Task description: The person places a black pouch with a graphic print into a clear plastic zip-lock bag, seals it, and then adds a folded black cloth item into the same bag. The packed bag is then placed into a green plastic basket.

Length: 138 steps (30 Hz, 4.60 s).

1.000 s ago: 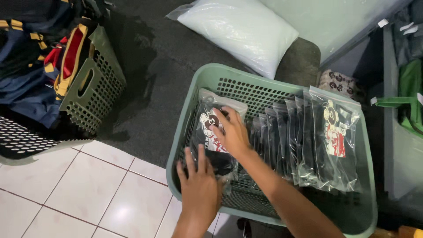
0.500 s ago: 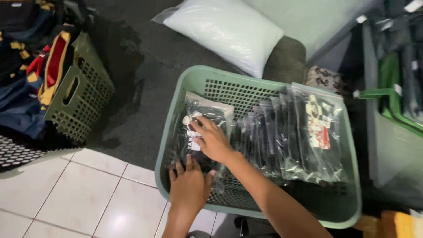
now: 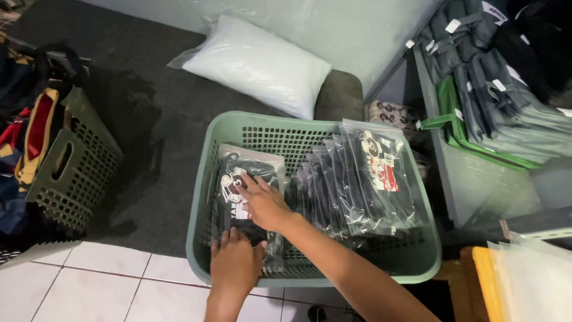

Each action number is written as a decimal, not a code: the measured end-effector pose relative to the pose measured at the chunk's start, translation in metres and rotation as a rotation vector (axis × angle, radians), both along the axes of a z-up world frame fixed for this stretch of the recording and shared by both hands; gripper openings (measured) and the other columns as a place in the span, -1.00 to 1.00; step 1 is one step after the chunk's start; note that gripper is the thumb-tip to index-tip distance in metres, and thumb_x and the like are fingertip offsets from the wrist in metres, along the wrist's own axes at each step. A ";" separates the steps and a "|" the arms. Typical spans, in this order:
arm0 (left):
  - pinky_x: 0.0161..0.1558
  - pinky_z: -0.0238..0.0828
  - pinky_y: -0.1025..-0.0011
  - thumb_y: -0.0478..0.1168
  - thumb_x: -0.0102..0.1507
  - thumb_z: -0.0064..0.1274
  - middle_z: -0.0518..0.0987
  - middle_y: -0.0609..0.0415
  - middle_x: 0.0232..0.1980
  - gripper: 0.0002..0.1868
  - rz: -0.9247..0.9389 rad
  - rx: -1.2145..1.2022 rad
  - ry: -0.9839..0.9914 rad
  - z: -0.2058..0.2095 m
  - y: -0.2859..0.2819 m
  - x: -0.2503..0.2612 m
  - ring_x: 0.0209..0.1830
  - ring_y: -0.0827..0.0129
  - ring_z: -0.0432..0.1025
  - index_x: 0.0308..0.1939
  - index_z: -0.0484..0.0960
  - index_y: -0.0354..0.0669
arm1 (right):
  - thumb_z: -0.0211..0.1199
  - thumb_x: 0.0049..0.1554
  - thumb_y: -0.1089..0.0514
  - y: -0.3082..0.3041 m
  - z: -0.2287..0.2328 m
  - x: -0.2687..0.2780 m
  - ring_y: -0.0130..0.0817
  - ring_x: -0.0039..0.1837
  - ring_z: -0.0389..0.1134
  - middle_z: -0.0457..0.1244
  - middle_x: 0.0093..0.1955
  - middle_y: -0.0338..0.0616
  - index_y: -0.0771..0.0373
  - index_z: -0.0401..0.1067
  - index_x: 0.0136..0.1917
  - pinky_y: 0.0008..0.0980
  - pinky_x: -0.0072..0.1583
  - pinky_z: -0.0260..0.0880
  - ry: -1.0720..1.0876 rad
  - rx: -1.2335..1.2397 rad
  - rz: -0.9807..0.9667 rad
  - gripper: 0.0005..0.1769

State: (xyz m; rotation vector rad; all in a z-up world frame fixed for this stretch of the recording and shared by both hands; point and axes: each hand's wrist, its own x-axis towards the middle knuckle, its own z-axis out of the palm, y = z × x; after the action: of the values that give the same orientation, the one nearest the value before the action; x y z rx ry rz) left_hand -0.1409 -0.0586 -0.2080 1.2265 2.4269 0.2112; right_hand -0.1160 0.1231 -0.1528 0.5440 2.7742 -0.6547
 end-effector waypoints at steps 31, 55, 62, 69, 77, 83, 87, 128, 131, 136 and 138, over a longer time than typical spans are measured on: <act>0.00 0.60 -0.13 0.38 0.51 0.04 0.78 -0.09 0.01 -0.34 -0.025 -0.212 -0.196 0.061 0.035 -0.024 0.07 -0.21 0.68 -0.09 0.79 -0.17 | 0.26 0.41 0.18 0.036 -0.010 0.018 -0.29 -0.42 0.31 0.13 0.82 0.03 0.05 0.28 0.75 0.06 -0.04 0.48 0.347 -0.277 -0.189 -0.33; -0.33 0.59 0.42 -0.02 0.59 -0.12 0.61 -0.03 -0.41 -0.65 -0.621 0.619 -1.339 0.275 0.096 0.281 -0.45 0.40 0.53 0.03 0.67 -0.18 | 0.12 0.38 0.00 -0.104 0.332 0.439 0.16 0.24 0.61 0.54 0.32 0.32 0.37 0.44 0.43 0.15 0.34 0.69 0.980 -0.816 -1.393 -0.50; -0.41 0.35 0.44 0.04 0.57 -0.11 0.65 0.02 -0.41 -0.61 -0.953 0.318 -1.399 0.300 0.083 0.396 -0.51 0.38 0.54 0.02 0.72 -0.13 | 0.10 0.40 0.00 -0.199 0.337 0.561 0.19 0.22 0.61 0.56 0.33 0.34 0.32 0.49 0.38 0.10 0.24 0.68 1.212 -0.642 -1.661 -0.55; -0.43 0.31 0.45 0.03 0.58 -0.11 0.71 0.06 -0.30 -0.64 -1.398 -0.014 -1.344 0.335 0.020 0.512 -0.47 0.40 0.57 -0.04 0.71 -0.09 | 0.15 0.38 -0.02 -0.327 0.335 0.620 0.03 0.12 0.62 0.56 0.25 0.18 0.35 0.52 0.31 0.06 0.22 0.74 1.399 -0.286 -2.006 -0.56; -0.51 0.32 0.45 0.01 0.55 -0.04 0.71 0.05 -0.32 -0.65 -1.877 -0.323 -1.322 0.342 -0.103 0.611 -0.51 0.36 0.58 0.01 0.74 -0.14 | 0.20 0.37 -0.04 -0.506 0.334 0.619 0.00 0.03 0.63 0.56 0.14 0.21 0.32 0.47 0.17 -0.01 0.05 0.73 1.628 0.150 -2.321 -0.64; -0.44 0.39 0.45 -0.05 0.53 0.01 0.72 0.04 -0.30 -0.70 -2.183 -0.541 -1.295 0.330 -0.224 0.631 -0.52 0.38 0.57 0.02 0.72 -0.18 | 0.18 0.41 -0.04 -0.642 0.308 0.582 -0.03 0.00 0.63 0.52 0.05 0.18 0.26 0.40 0.13 -0.05 0.00 0.75 1.735 0.571 -2.471 -0.69; -0.32 0.63 0.49 -0.09 0.53 0.06 0.71 0.07 -0.28 -0.76 -2.367 -0.721 -1.239 0.314 -0.302 0.623 -0.48 0.42 0.57 0.05 0.71 -0.16 | 0.18 0.43 0.00 -0.716 0.301 0.542 -0.03 -0.08 0.63 0.52 -0.02 0.19 0.32 0.44 0.11 -0.07 0.02 0.78 1.679 0.899 -2.629 -0.70; 0.51 0.29 -0.01 -0.08 0.49 0.00 0.59 -0.19 0.46 -0.52 -2.912 -0.744 -0.397 -0.006 -0.551 0.535 0.44 -0.20 0.47 0.46 0.63 -0.13 | 0.16 0.13 0.56 -1.013 -0.096 0.485 0.34 0.08 0.56 0.33 0.19 0.13 0.22 0.36 0.43 0.33 -0.06 0.59 -0.733 0.175 -3.163 -0.38; 0.59 0.23 0.00 -0.09 0.52 0.00 0.50 -0.20 0.56 -0.47 -2.855 -0.798 -0.350 0.009 -0.551 0.531 0.56 -0.14 0.40 0.54 0.55 -0.19 | 0.23 0.12 0.50 -1.019 -0.115 0.480 0.25 0.02 0.60 0.39 0.13 0.09 0.18 0.32 0.55 0.25 -0.07 0.60 -0.889 0.223 -3.140 -0.25; 0.53 0.29 0.02 -0.08 0.49 0.03 0.52 -0.16 0.52 -0.46 -2.844 -0.730 -0.372 0.005 -0.548 0.528 0.50 -0.14 0.43 0.53 0.57 -0.16 | 0.38 0.06 0.43 -1.027 -0.129 0.470 0.03 0.05 0.63 0.44 0.19 -0.05 0.10 0.30 0.61 0.04 -0.10 0.61 -1.133 0.141 -3.084 -0.12; 0.54 0.30 -0.03 -0.07 0.51 0.00 0.50 -0.19 0.53 -0.43 -2.867 -0.730 -0.347 0.017 -0.543 0.526 0.53 -0.16 0.40 0.57 0.52 -0.23 | 0.28 0.08 0.54 -1.025 -0.113 0.464 0.10 -0.01 0.61 0.49 -0.02 -0.04 0.24 0.34 0.55 0.12 -0.08 0.64 -0.988 0.201 -3.107 -0.22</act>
State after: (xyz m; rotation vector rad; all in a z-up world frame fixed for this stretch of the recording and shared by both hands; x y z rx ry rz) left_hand 0.3849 -0.6018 -0.1908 2.1578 -0.9478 -0.9373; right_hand 0.3484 -0.9015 -0.2659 -3.1403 0.8413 -0.0483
